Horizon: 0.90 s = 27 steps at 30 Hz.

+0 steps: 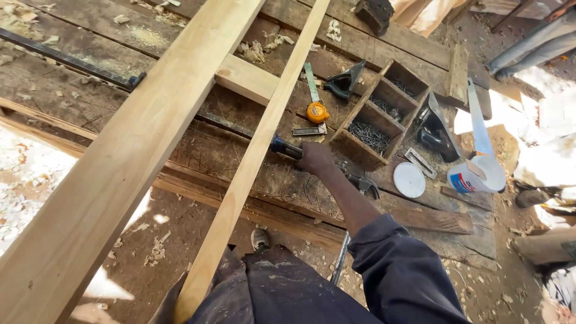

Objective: Assembling a wooden frame by aligning boards, clamping them for stability, and hammering nails into the joints.

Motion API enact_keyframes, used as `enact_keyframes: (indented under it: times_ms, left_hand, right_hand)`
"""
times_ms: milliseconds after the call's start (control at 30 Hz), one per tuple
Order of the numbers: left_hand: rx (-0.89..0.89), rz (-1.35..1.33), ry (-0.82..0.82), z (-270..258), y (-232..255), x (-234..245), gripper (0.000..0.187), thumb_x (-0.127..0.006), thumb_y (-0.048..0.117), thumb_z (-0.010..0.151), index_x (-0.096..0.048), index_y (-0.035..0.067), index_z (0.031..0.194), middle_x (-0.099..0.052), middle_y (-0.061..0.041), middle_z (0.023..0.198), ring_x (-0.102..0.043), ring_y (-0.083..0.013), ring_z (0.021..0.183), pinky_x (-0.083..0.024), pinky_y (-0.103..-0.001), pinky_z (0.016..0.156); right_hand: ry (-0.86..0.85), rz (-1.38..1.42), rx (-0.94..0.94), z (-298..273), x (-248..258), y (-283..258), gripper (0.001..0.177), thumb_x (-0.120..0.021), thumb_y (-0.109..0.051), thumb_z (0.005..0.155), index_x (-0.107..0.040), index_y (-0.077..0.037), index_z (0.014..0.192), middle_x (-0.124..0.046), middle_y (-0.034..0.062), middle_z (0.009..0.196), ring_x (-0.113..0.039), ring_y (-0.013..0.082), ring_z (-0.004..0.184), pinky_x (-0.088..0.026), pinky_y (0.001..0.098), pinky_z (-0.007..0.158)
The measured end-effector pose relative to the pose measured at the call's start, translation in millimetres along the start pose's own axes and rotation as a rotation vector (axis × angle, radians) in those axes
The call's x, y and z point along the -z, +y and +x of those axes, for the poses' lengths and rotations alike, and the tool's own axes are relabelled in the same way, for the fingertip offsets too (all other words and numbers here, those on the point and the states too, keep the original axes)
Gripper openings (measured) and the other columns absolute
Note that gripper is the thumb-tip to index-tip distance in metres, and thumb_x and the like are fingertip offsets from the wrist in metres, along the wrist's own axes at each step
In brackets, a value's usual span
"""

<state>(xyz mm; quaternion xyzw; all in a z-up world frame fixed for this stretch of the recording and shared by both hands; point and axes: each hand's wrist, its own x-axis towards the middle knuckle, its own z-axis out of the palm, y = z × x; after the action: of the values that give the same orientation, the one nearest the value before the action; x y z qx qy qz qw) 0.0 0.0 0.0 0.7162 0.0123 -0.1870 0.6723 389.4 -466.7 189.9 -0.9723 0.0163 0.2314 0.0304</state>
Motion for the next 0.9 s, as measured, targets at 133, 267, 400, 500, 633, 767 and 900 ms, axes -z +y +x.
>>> enact_keyframes:
  times_ms: [133, 267, 400, 500, 633, 767, 900]
  left_hand:
    - [0.339, 0.099, -0.193, 49, 135, 5, 0.095, -0.067, 0.055, 0.081, -0.029, 0.019, 0.160, -0.036, 0.002, 0.169, -0.034, -0.0124, 0.155, -0.030, -0.038, 0.125]
    - [0.510, 0.472, -0.079, 104, 273, -31, 0.087, -0.048, 0.067, 0.084, -0.027, 0.031, 0.161, -0.044, -0.003, 0.162, -0.058, -0.0248, 0.141, -0.047, -0.052, 0.114]
    - [0.356, 0.228, -0.179, 183, 285, -42, 0.079, -0.056, 0.063, 0.089, -0.045, 0.009, 0.146, -0.055, -0.019, 0.142, -0.057, -0.0324, 0.130, -0.051, -0.045, 0.107]
    - [0.405, -0.067, -0.198, 226, 282, -47, 0.096, -0.067, 0.060, 0.088, -0.038, 0.000, 0.157, -0.045, -0.031, 0.154, -0.050, -0.0451, 0.138, -0.044, -0.054, 0.109]
    - [0.515, -0.640, -0.298, 261, 262, -73, 0.081, -0.076, 0.045, 0.086, -0.049, 0.003, 0.150, -0.061, -0.031, 0.139, -0.066, -0.0494, 0.116, -0.050, -0.065, 0.099]
    - [0.431, -0.764, -0.395, 273, 258, -82, 0.072, -0.074, 0.044, 0.086, -0.056, 0.000, 0.140, -0.067, -0.027, 0.131, -0.071, -0.0410, 0.108, -0.056, -0.058, 0.094]
    - [0.461, -0.639, -0.297, 276, 260, -85, 0.076, -0.083, 0.025, 0.081, -0.050, -0.002, 0.145, -0.072, -0.032, 0.094, -0.076, -0.0411, 0.080, -0.064, -0.053, 0.073]
  right_hand:
    - [-0.027, -0.058, -0.001, 0, 4, -1, 0.032, -0.071, -0.021, 0.088, -0.066, -0.012, 0.119, -0.076, 0.0113, 0.102, -0.072, 0.0285, 0.092, -0.059, 0.0412, 0.077]
    - [0.059, -0.005, 0.066, 9, -12, 10, 0.030, -0.075, -0.024, 0.086, -0.067, -0.011, 0.112, -0.075, 0.0113, 0.095, -0.072, 0.0276, 0.087, -0.058, 0.0402, 0.073]
    - [0.049, 0.064, 0.068, 20, -20, 19, 0.039, -0.073, -0.026, 0.083, -0.068, -0.012, 0.119, -0.075, 0.0141, 0.103, -0.071, 0.0321, 0.099, -0.058, 0.0452, 0.082]
    - [0.024, 0.099, 0.066, 31, -31, 27, 0.045, -0.072, -0.034, 0.079, -0.070, -0.016, 0.121, -0.076, 0.0149, 0.110, -0.071, 0.0367, 0.113, -0.058, 0.0519, 0.096]
    - [0.028, 0.090, 0.055, 35, -39, 30, 0.045, -0.071, -0.034, 0.079, -0.071, -0.017, 0.120, -0.076, 0.0148, 0.109, -0.071, 0.0364, 0.113, -0.058, 0.0518, 0.096]
    - [0.041, 0.092, 0.048, 43, -43, 34, 0.044, -0.071, -0.037, 0.079, -0.071, -0.018, 0.119, -0.077, 0.0139, 0.110, -0.071, 0.0357, 0.113, -0.059, 0.0509, 0.094]
    - [0.050, 0.131, 0.032, 26, -38, 30, 0.046, -0.074, -0.034, 0.081, -0.070, -0.016, 0.123, -0.076, 0.0152, 0.113, -0.070, 0.0366, 0.115, -0.058, 0.0504, 0.096]
